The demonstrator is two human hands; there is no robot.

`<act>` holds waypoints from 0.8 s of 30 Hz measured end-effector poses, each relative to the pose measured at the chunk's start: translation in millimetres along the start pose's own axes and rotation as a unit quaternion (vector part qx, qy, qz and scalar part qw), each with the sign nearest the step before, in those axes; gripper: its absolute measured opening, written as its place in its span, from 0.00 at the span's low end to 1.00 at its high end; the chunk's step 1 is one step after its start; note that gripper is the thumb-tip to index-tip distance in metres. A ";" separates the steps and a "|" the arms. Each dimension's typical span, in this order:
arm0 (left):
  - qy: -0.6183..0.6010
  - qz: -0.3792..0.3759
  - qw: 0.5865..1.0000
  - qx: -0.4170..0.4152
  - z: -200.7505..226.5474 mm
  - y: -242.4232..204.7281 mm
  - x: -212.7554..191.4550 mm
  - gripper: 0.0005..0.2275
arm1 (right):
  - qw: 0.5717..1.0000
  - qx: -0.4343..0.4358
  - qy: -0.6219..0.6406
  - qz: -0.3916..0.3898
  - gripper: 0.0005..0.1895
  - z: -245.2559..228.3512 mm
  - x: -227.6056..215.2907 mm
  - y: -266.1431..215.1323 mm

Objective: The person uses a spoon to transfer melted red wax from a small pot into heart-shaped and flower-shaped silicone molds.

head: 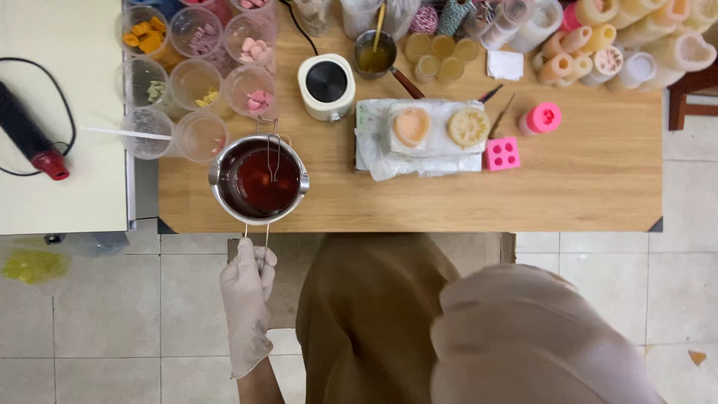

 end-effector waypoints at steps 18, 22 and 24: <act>0.020 -0.080 0.996 -0.016 -12.4 -24.6 66.4 0.22 | 0.997 -0.065 -0.016 -0.031 0.13 31.6 -33.9 -52.8; 0.014 -0.073 0.997 -0.008 -8.0 -34.3 68.8 0.20 | 0.997 -0.065 -0.001 -0.045 0.13 35.3 -33.3 -59.4; 0.013 -0.082 0.997 0.003 -3.4 -29.6 73.3 0.21 | 0.997 -0.065 0.002 -0.046 0.13 39.6 -30.5 -60.2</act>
Point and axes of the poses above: each hand's wrist, its own y-axis towards the middle knuckle, its own x-axis out of the palm, z = x × y, the point moved 10 cm from there along y, towards the middle knuckle, and after that the axes turned 14 degrees about x, right-handed, at the moved point
